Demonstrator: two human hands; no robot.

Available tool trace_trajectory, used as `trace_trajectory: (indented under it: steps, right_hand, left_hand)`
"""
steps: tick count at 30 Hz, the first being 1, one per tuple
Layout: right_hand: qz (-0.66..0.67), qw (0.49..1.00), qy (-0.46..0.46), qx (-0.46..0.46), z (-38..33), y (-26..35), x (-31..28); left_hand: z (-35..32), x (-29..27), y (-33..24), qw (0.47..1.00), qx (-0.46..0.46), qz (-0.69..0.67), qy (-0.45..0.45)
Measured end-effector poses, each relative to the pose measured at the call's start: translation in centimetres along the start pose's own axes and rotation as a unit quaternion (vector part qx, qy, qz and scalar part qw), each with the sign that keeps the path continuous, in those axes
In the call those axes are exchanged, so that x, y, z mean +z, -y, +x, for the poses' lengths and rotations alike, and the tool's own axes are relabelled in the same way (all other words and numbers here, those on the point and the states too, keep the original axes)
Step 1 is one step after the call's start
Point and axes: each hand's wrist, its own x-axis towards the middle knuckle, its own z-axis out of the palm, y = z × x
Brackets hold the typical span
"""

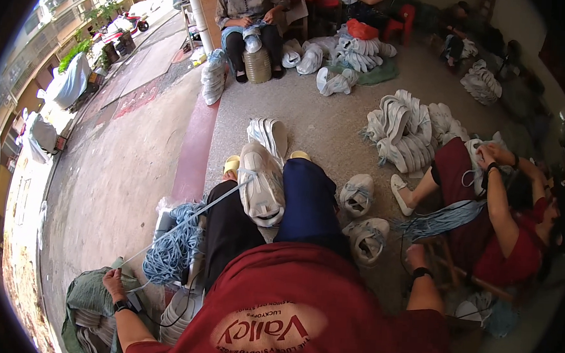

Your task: Insert and thread laces through shoe eyelets as part of the manufacturing process.

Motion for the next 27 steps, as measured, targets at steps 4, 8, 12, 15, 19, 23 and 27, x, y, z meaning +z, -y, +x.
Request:
trace_trajectory:
  steps: [4,8,12,15,19,23,27]
  right_hand:
    - [0.271,0.945,-0.122,-0.140,6.5,20.9,-8.2]
    - [0.117,0.887,-0.159,-0.418,8.7,39.1,-14.4]
    - [0.012,0.777,-0.206,-0.594,11.7,48.4,-14.0]
    - [-0.066,0.768,-0.201,-0.605,12.8,51.4,-13.0]
    - [-0.132,0.768,-0.214,-0.589,13.7,51.7,-12.8]
    - [-0.199,0.771,-0.227,-0.560,12.9,51.4,-12.9]
    - [-0.173,0.856,-0.149,-0.465,12.1,47.4,-14.6]
  left_hand:
    - [0.7,-1.9,-2.8,0.996,-0.010,0.007,0.094]
    - [-0.4,-8.4,0.1,0.995,-0.047,0.055,0.063]
    - [-1.8,-10.9,2.4,0.994,-0.094,0.050,0.032]
    - [-2.8,-10.2,3.0,0.993,-0.093,0.047,0.052]
    - [-3.5,-8.9,3.6,0.991,-0.108,0.030,0.073]
    - [-2.8,-7.8,5.0,0.989,-0.115,0.020,0.090]
    - [-2.4,-7.1,5.5,0.991,-0.092,0.012,0.097]
